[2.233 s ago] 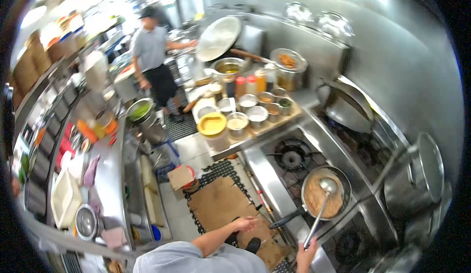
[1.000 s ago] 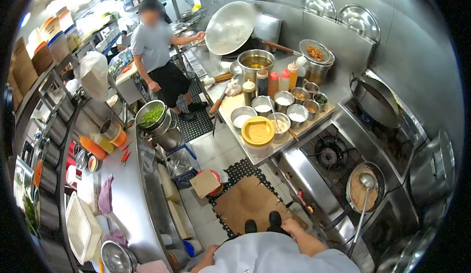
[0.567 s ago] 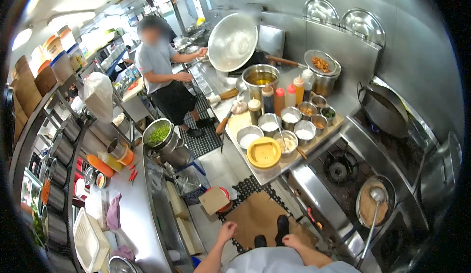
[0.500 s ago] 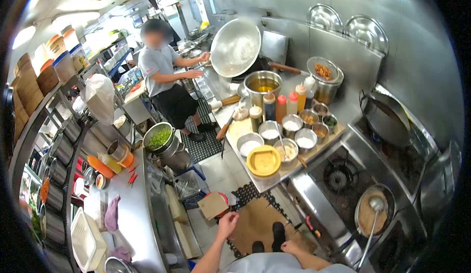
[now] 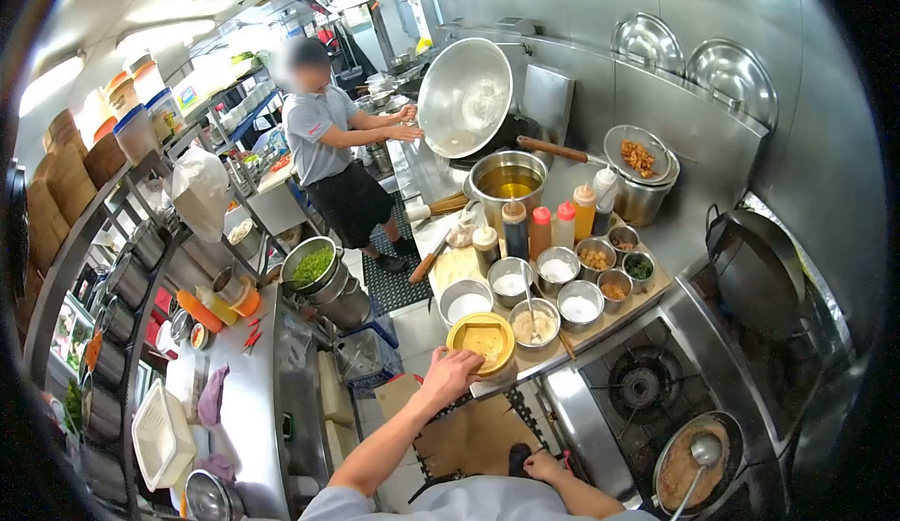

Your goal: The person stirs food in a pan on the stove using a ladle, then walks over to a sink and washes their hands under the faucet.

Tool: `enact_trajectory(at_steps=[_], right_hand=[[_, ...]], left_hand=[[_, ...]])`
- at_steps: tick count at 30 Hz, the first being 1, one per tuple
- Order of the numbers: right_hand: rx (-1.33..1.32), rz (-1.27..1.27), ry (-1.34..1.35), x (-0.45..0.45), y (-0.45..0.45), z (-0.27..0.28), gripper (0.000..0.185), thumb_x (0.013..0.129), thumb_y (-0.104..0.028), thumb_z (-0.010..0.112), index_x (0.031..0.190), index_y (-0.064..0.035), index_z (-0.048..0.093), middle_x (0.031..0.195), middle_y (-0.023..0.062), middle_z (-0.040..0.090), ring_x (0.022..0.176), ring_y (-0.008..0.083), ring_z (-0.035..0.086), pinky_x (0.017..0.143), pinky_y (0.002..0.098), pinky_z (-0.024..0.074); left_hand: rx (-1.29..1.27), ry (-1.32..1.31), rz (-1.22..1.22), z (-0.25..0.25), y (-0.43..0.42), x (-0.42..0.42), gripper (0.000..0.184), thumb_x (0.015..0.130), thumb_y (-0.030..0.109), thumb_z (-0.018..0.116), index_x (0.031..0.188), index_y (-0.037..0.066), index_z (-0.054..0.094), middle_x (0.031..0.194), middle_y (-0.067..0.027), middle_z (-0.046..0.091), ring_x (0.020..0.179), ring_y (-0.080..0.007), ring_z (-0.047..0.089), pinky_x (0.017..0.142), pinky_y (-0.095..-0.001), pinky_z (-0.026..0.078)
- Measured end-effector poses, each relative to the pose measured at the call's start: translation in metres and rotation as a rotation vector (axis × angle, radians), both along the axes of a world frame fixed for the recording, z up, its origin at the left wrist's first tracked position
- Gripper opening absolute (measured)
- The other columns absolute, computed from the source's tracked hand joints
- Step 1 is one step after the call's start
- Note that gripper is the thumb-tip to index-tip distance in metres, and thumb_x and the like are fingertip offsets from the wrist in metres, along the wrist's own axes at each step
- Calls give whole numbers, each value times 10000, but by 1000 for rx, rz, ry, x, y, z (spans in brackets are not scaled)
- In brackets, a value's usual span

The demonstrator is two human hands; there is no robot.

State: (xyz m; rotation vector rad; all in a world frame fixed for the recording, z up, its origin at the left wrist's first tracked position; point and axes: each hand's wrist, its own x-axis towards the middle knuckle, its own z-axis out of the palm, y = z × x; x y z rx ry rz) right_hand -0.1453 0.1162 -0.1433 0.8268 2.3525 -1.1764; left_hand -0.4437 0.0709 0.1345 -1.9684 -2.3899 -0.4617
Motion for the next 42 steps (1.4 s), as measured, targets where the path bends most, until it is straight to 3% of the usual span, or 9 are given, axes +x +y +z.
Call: enact_trajectory(at_steps=[4, 6, 11, 18, 22, 28, 31, 36, 42], right_hand=[[52, 11, 99, -4, 6, -2, 240, 827, -238, 578, 989, -89, 672, 882, 76, 684, 804, 208, 652, 736, 317, 507], [-282, -287, 190, -23, 2, 22, 217, 839, -174, 591, 990, -36, 662, 817, 76, 670, 673, 155, 632, 632, 289, 509], [-448, -343, 243, -49, 3, 44, 230, 852, -135, 591, 1007, 32, 627, 783, 66, 655, 601, 104, 597, 577, 242, 499], [-229, -7, 109, -22, 0, 47, 230, 834, -169, 605, 953, 23, 646, 822, 136, 670, 737, 190, 642, 684, 298, 493], [-205, -27, 48, -16, -1, 49, 258, 821, -179, 623, 973, 28, 649, 837, 147, 673, 773, 207, 643, 701, 308, 486], [-110, -10, -42, -20, -38, 37, 250, 802, -154, 636, 978, 22, 657, 837, 136, 679, 775, 197, 639, 714, 301, 487], [-158, -109, 12, -9, -76, 20, 237, 793, -148, 637, 948, 30, 660, 839, 132, 681, 775, 193, 638, 717, 303, 487], [-11, -27, 94, 11, -148, 56, 228, 782, -185, 633, 958, -46, 674, 851, 136, 676, 796, 223, 650, 724, 319, 496], [-36, -30, 155, 27, -179, 116, 279, 825, -221, 614, 1054, -64, 640, 961, 122, 667, 873, 232, 644, 773, 328, 499]], left_hand=[[60, -80, 50, 23, 7, 8, 371, 797, 332, 627, 1091, 115, 564, 989, -43, 607, 954, -210, 568, 905, -428, 338], [100, -109, 87, 38, 6, 16, 390, 798, 338, 631, 1103, 105, 560, 1005, -49, 610, 951, -209, 571, 901, -420, 336], [530, -522, 310, 54, -39, 13, 402, 817, 165, 662, 1180, 46, 537, 1112, -144, 589, 984, -274, 578, 862, -353, 434], [839, -1181, 808, -26, -209, 0, 345, 921, 256, 537, 1175, 23, 519, 920, 10, 587, 822, -83, 555, 698, -222, 457], [1323, -1391, 1279, -42, -335, -1, 349, 933, 354, 492, 1157, 87, 516, 1060, -25, 591, 926, -140, 584, 791, -319, 474], [1939, -1313, 1386, -81, -482, 11, 392, 956, 344, 445, 1263, 104, 397, 1180, -85, 547, 1102, -239, 528, 925, -408, 416], [1978, -1462, 1295, -134, -525, 12, 451, 952, 365, 443, 1281, 67, 365, 1213, -118, 530, 1123, -267, 519, 933, -415, 418], [2027, -1784, 1207, -99, -503, 42, 533, 923, 364, 502, 1310, 31, 348, 1273, -159, 482, 1132, -295, 510, 944, -404, 412], [1173, -2029, 933, -96, -432, 31, 344, 907, 217, 558, 1211, 99, 448, 1082, -56, 566, 924, -197, 579, 760, -292, 479]])
